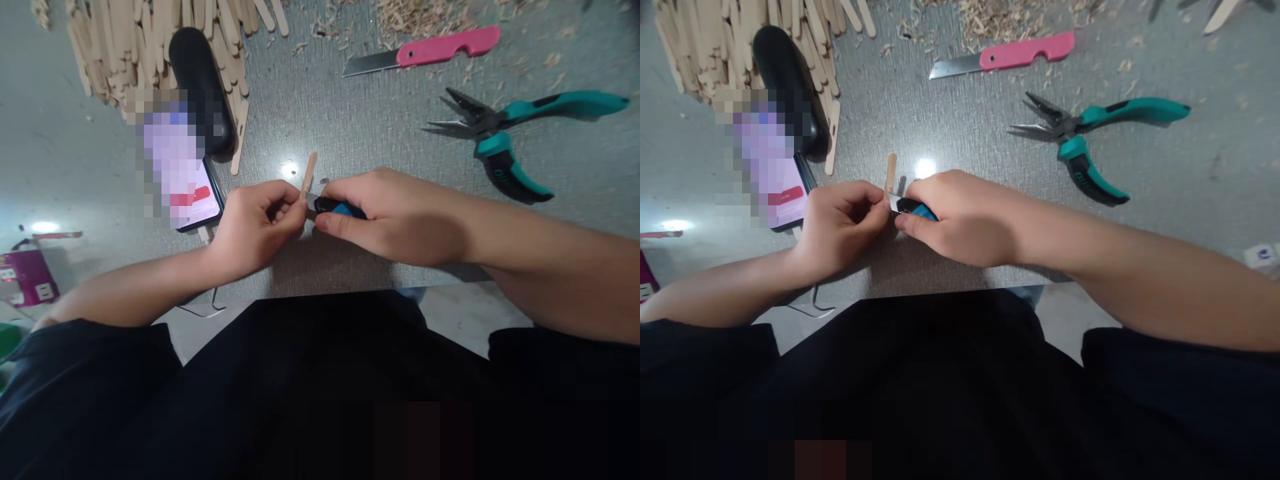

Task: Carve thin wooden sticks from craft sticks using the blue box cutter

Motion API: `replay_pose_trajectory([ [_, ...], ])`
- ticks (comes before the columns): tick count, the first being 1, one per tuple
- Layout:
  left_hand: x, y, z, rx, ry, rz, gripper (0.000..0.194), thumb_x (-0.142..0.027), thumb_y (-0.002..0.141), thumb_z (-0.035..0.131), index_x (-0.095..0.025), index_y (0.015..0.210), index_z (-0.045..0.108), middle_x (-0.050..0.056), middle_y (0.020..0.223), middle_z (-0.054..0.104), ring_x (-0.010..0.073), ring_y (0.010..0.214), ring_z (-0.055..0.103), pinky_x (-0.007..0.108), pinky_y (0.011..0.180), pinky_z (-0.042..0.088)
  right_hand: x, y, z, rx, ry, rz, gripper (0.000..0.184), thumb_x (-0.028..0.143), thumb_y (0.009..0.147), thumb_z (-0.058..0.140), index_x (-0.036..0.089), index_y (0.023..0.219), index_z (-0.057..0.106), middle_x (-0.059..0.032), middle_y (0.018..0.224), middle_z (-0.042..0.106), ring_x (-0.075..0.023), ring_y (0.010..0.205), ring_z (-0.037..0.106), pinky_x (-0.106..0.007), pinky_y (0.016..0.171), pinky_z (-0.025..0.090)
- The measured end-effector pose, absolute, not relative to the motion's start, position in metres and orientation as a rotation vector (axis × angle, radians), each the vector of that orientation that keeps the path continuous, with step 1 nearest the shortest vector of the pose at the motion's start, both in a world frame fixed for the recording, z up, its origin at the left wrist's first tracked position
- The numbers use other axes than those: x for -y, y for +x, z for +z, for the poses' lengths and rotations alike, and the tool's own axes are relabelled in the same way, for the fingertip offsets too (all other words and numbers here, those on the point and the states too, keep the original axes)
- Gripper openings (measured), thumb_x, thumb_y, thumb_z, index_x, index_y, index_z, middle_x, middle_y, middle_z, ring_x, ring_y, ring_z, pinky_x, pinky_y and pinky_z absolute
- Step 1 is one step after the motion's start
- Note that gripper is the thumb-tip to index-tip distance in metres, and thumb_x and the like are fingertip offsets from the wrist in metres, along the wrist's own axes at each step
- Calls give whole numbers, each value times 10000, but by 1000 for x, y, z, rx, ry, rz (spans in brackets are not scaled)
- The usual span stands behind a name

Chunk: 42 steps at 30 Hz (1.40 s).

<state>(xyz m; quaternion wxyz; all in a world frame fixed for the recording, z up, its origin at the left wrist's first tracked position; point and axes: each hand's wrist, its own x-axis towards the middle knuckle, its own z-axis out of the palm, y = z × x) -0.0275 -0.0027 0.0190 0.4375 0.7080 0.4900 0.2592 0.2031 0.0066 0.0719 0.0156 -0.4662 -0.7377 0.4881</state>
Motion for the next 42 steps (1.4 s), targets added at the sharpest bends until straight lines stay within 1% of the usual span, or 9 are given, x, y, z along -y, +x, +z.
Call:
replay_pose_trajectory([
  [5,3,-28,18,-1202,1763,663,281,-189,1000,669,-196,723,621,-31,653,542,91,593,431,259,544,356,-8,204,71,2270,-1455,1545,353,336,1153,603,236,830,505,-12,792,607,-177,722,515,-365,720,303],
  [8,3,-28,18,-1187,1774,661,309,-193,1002,647,-193,697,602,-30,641,534,90,602,431,260,553,343,-11,204,68,2248,-1447,1590,347,342,1155,617,229,836,541,-2,756,587,-170,703,518,-359,698,311],
  [14,3,-28,18,-1168,1815,658,361,-168,996,639,-191,645,558,-37,599,501,83,584,411,264,539,305,-17,205,61,2099,-1421,1831,282,320,1137,667,219,877,627,26,716,573,-151,658,535,-342,675,313],
  [18,3,-29,20,-1162,1795,660,380,-154,993,630,-195,629,527,-46,583,470,76,569,399,261,533,302,-10,202,62,2112,-1435,1696,274,324,1129,675,218,880,635,16,746,591,-164,691,537,-350,696,303],
  [22,3,-29,22,-1149,1730,650,386,-145,1013,640,-192,635,573,-29,584,568,79,557,456,262,532,326,-4,201,61,2194,-1409,1495,298,310,1110,656,232,842,553,-9,784,605,-192,742,536,-368,730,302],
  [27,5,-28,23,-1161,1697,672,401,-195,1050,657,-196,653,606,-16,583,615,86,533,484,267,522,343,-6,202,57,2208,-1460,1352,273,347,1106,661,244,880,547,-13,810,615,-202,750,532,-369,749,319],
  [32,5,-27,22,-1177,1691,690,388,-215,1040,674,-209,664,578,-22,588,561,97,553,451,276,519,331,-7,203,64,2212,-1472,1417,316,326,1134,588,252,840,497,-13,794,605,-200,745,534,-367,741,324],
  [35,4,-27,22,-1179,1701,671,370,-218,1026,676,-213,672,570,-23,604,525,106,576,430,278,527,337,-5,202,68,2265,-1440,1480,321,327,1136,583,256,839,484,-17,779,603,-208,744,550,-368,730,328],
  [42,3,-29,21,-1161,1775,631,340,-210,1006,651,-207,675,571,-29,610,517,99,574,417,271,535,331,-5,202,67,2301,-1418,1485,296,318,1130,575,251,846,524,-26,783,623,-214,750,564,-373,734,316],
])
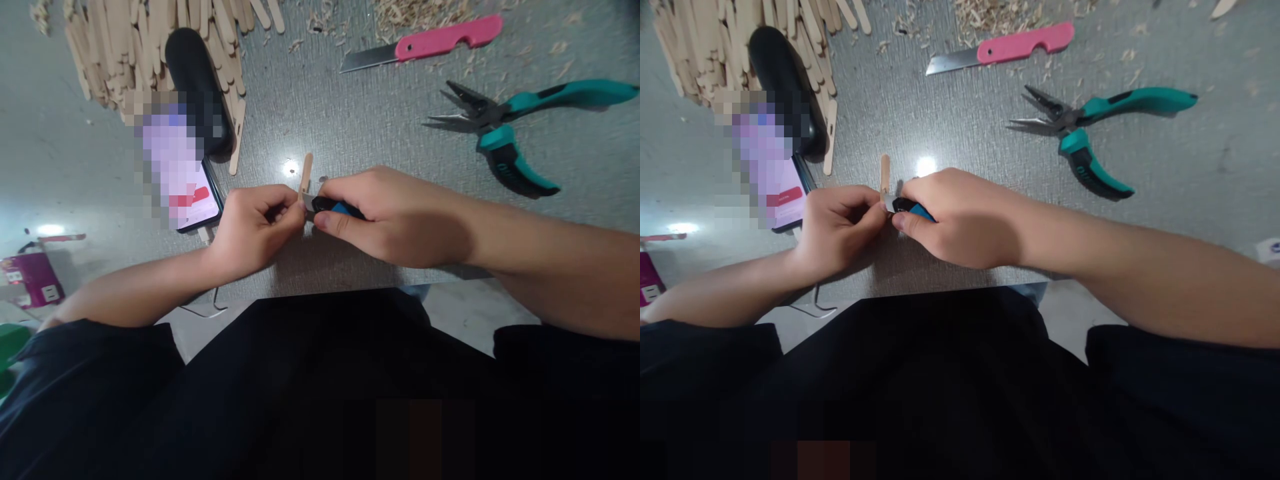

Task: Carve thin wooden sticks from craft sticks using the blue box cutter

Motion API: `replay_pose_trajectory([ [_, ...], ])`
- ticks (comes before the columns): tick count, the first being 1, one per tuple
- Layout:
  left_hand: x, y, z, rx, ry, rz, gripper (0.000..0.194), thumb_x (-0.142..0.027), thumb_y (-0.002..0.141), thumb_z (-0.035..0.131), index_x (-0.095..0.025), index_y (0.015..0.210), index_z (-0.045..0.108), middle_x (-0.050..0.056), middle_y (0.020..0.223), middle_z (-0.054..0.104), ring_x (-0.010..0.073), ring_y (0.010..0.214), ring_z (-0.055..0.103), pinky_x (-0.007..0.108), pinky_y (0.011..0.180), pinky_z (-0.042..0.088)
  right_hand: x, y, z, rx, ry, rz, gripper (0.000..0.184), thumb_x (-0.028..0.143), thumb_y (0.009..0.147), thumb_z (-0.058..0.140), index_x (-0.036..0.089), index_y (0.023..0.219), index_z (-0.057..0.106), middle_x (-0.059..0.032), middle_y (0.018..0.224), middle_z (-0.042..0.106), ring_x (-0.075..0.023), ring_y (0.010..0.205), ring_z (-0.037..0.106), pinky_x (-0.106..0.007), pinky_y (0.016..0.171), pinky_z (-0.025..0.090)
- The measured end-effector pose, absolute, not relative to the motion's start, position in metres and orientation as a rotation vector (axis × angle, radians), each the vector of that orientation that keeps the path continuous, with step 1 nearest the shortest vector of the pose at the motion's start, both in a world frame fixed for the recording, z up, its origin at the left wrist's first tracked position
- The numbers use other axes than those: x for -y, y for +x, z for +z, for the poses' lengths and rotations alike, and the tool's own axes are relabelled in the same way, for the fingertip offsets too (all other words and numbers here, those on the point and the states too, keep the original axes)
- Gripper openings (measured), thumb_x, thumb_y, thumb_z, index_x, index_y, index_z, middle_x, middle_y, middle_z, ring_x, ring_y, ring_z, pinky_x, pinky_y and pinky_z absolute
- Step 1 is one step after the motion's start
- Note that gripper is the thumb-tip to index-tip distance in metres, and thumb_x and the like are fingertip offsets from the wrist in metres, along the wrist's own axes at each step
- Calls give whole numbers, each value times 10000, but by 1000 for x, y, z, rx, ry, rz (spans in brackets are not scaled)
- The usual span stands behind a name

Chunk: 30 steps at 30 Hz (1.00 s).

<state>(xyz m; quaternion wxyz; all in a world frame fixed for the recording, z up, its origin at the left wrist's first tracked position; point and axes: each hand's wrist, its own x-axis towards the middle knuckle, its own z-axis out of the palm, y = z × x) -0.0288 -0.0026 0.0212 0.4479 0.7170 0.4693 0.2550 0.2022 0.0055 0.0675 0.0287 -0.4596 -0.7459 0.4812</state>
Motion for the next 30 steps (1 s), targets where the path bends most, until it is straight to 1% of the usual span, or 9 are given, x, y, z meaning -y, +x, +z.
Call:
replay_pose_trajectory([
  [3,2,-29,22,-1155,1817,612,336,-215,1015,642,-211,688,563,-36,613,496,101,574,406,275,539,323,-7,203,68,2324,-1422,1499,306,334,1133,567,251,844,514,-20,757,585,-213,738,547,-379,728,304],
  [6,1,-30,23,-1128,1882,585,348,-197,1018,618,-221,690,506,-46,605,456,101,574,385,280,550,318,-8,205,68,2362,-1427,1519,311,340,1135,574,248,843,514,-15,734,563,-205,710,525,-378,712,281],
  [10,0,-30,24,-1095,1941,550,348,-170,1009,593,-227,696,451,-54,607,426,100,575,370,284,570,319,-9,207,64,2436,-1431,1462,313,377,1126,596,243,845,560,-6,699,533,-199,673,486,-377,708,268],
  [14,-2,-31,25,-1056,1948,513,340,-188,1019,594,-225,706,467,-52,612,443,100,577,380,279,570,310,-7,210,59,2539,-1402,1321,278,399,1116,574,242,892,620,0,679,477,-211,656,438,-383,705,250],
  [18,-4,-31,26,-1006,1986,443,329,-192,1029,574,-221,712,489,-48,623,454,102,584,399,279,578,311,-7,214,57,2632,-1362,1221,261,405,1103,573,248,906,641,-18,687,502,-222,659,431,-387,698,241],
  [21,-5,-32,27,-973,2048,381,333,-189,1032,563,-223,712,476,-45,626,453,108,585,409,288,586,309,-8,215,58,2695,-1372,1182,215,350,1045,594,262,858,536,-15,651,439,-214,632,302,-403,677,211],
  [24,-6,-32,28,-948,2084,352,342,-190,1033,558,-226,710,453,-53,616,426,105,570,388,292,588,303,-9,214,60,2736,-1392,1157,288,321,1013,618,273,831,400,-6,645,372,-216,632,235,-419,691,176],
  [27,-7,-32,30,-949,2066,330,340,-193,1037,545,-225,712,451,-53,619,428,104,567,398,291,594,311,-9,213,61,2708,-1393,1160,341,315,1015,645,276,820,369,5,642,345,-214,627,220,-425,713,152],
  [30,-8,-31,32,-970,2000,326,347,-205,1038,544,-227,704,454,-49,612,432,108,572,404,287,589,320,-9,213,61,2711,-1373,1104,343,284,1001,668,275,831,369,21,642,328,-194,617,191,-424,714,137],
])
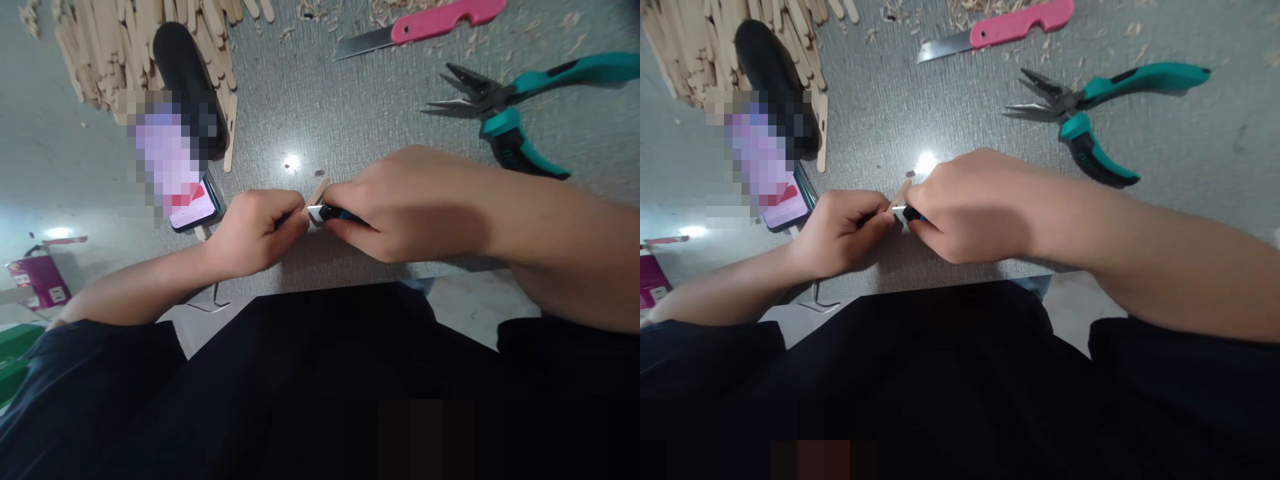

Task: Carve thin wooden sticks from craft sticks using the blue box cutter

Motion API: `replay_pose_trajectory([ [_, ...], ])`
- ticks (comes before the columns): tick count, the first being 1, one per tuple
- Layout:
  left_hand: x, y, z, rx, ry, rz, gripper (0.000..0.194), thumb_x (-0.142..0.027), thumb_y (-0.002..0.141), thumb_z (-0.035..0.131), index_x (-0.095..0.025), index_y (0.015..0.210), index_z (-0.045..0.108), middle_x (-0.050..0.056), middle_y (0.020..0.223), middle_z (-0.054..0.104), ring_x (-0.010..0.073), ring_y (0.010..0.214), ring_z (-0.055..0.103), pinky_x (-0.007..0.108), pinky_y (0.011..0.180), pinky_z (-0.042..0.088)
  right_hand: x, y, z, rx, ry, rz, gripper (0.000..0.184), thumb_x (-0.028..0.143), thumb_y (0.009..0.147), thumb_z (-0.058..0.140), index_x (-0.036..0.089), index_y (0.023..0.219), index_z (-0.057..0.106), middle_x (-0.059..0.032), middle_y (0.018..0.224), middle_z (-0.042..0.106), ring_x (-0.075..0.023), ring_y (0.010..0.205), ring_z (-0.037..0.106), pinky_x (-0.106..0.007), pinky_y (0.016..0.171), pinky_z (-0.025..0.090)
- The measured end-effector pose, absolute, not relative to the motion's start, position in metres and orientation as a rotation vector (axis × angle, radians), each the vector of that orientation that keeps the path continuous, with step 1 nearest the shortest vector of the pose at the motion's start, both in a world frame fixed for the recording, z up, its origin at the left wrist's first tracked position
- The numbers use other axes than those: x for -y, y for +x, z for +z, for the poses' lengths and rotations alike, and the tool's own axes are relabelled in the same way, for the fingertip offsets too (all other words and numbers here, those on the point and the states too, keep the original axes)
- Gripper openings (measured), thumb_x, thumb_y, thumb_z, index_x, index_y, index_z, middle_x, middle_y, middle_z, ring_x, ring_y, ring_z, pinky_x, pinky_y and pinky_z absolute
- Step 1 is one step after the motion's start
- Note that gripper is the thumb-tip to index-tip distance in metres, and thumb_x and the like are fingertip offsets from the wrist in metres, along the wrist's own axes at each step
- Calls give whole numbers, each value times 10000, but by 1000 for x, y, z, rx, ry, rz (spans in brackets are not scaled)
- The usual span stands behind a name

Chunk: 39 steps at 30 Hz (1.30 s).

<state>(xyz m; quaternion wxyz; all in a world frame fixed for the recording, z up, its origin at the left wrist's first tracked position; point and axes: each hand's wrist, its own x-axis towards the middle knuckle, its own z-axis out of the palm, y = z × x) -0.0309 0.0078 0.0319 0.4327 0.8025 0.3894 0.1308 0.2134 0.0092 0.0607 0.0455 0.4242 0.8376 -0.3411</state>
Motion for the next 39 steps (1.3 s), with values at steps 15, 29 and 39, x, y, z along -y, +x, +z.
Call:
replay_pose_trajectory([
  [15,-10,-30,30,-986,1679,490,347,-249,1037,584,-238,702,495,-19,603,494,130,587,463,283,569,421,-19,217,52,-2662,1254,-975,356,405,1011,592,275,861,296,-9,693,369,-229,662,212,-430,759,92],
  [29,-9,-29,27,-951,1621,617,345,-240,1036,631,-234,708,524,-18,621,532,124,590,489,282,576,448,-16,214,50,-2688,1284,-1114,231,409,1110,510,241,1024,643,-71,767,626,-268,710,522,-390,713,233],
  [39,-9,-30,22,-951,1658,684,410,-259,1070,679,-224,692,524,-39,584,529,91,537,446,243,527,387,-13,216,46,-2713,1345,-1120,323,428,1127,528,210,1054,755,-90,800,704,-267,740,578,-399,704,270],
])
